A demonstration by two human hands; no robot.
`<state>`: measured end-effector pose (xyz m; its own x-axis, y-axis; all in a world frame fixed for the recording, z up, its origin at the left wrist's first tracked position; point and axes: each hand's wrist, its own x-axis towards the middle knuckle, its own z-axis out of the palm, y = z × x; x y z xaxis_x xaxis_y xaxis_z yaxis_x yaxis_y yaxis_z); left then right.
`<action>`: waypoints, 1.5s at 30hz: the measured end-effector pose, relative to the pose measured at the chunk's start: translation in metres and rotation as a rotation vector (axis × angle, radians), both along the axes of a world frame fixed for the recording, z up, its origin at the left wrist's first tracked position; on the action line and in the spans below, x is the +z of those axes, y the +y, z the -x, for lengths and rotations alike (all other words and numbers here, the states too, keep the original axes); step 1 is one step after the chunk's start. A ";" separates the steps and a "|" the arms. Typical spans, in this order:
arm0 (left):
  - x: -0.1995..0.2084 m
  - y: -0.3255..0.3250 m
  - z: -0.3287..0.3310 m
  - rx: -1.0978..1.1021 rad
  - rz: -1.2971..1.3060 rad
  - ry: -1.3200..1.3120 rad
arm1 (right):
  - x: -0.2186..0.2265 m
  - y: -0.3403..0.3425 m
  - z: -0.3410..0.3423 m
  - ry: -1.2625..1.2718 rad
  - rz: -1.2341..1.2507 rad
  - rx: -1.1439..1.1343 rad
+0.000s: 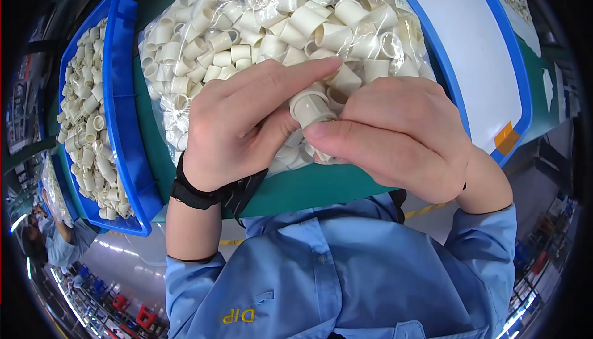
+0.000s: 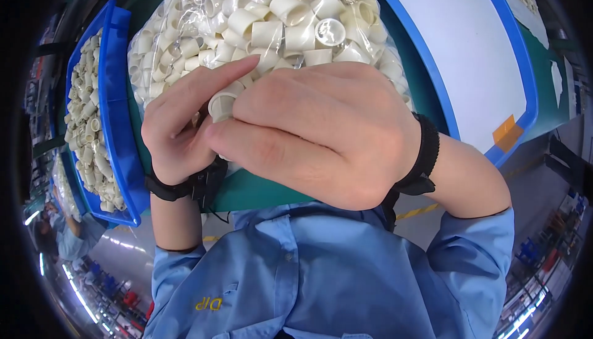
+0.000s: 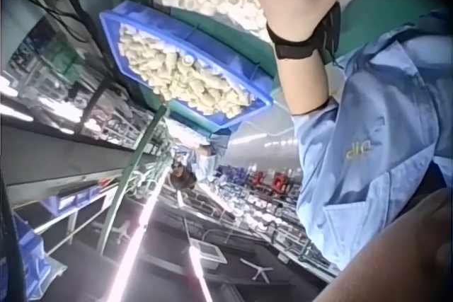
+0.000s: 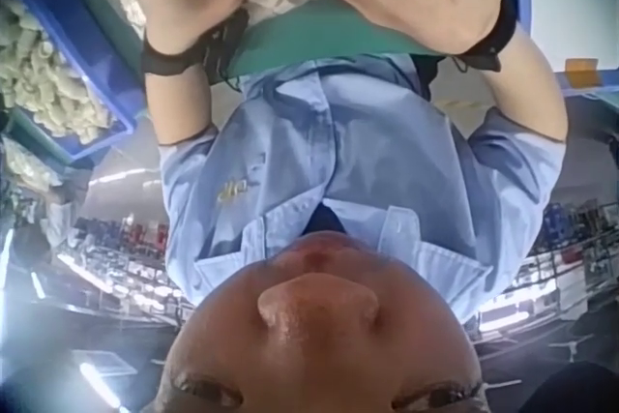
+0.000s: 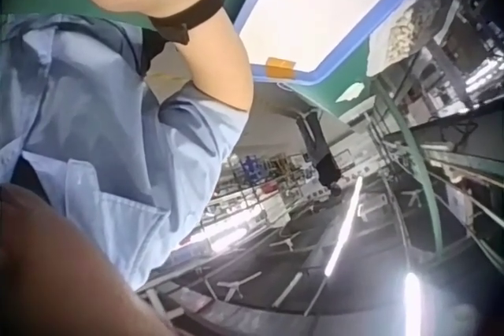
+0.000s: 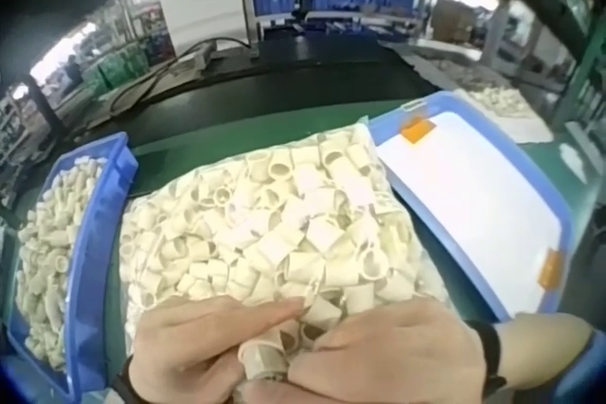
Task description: The person picks up a plastic sleeve and a component by hand, fits the component into the sleeve, and places the assembly into a blue bin. This process is repeated multiple times, with the person occasionally turning the assemblies over to inspect them.
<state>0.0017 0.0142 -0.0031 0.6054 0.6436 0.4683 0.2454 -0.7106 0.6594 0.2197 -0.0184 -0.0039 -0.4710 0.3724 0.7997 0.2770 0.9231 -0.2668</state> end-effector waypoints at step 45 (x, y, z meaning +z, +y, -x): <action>0.002 -0.009 0.002 0.070 -0.019 -0.037 | 0.011 -0.011 -0.003 0.142 0.537 -0.047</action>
